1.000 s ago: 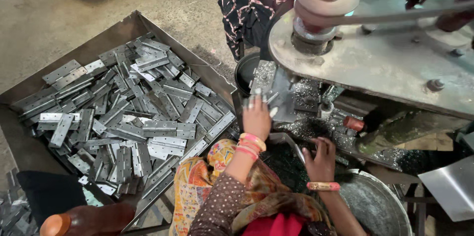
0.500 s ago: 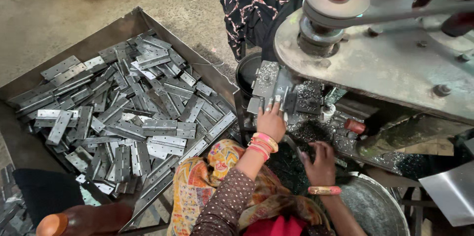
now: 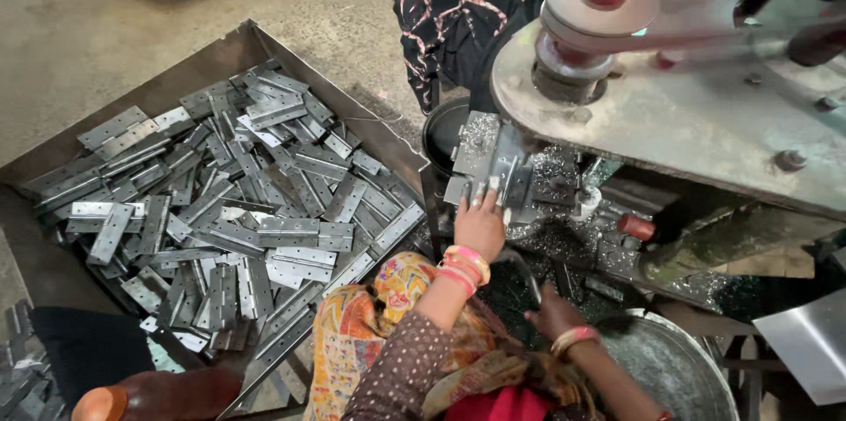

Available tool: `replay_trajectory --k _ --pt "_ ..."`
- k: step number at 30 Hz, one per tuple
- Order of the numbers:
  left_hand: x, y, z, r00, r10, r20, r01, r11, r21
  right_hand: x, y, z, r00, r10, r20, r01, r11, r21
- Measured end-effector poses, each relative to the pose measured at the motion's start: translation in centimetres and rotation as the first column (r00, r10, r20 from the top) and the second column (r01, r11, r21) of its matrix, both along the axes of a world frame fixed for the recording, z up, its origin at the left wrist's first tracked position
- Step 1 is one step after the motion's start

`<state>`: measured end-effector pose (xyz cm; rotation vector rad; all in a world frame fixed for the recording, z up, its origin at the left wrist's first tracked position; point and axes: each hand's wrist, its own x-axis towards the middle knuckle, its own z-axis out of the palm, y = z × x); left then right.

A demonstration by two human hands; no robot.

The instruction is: The person sits on the floor and repeatedly picks metal hinges from a large bin, places them on a grinding machine, and operates the machine to grind the edges. The person handles the hinges one at a time and returns them to the bin after processing.

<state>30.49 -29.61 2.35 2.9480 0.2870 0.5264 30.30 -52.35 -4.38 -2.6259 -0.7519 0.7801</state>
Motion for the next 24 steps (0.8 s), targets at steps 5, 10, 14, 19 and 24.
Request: replay_trajectory --k 5,10,14,19,24 --pt "3.0 0.6 0.0 0.993 0.005 -0.122 -0.007 1.000 -0.013 1.0 0.7 1.0 0.997 -0.075 0.023 0.076 0.994 -0.075" --pt "3.7 0.6 -0.6 0.989 0.012 -0.150 -0.015 1.000 -0.017 -1.9 -0.9 -1.8 0.992 -0.125 0.024 0.124 0.990 0.062" --pt "3.1 0.4 -1.5 0.994 0.008 -0.113 -0.011 1.000 -0.021 -2.6 -1.0 -1.8 0.993 -0.117 0.029 0.115 0.991 0.067" --pt "3.1 0.5 -1.5 0.999 0.020 -0.044 -0.017 0.997 0.076 -0.1 0.7 1.7 0.976 -0.181 -0.119 0.167 0.979 -0.113" --pt "2.8 0.4 -1.1 0.991 -0.009 -0.131 0.007 1.000 -0.017 0.2 0.6 2.5 0.996 -0.093 0.007 0.093 0.995 -0.033"
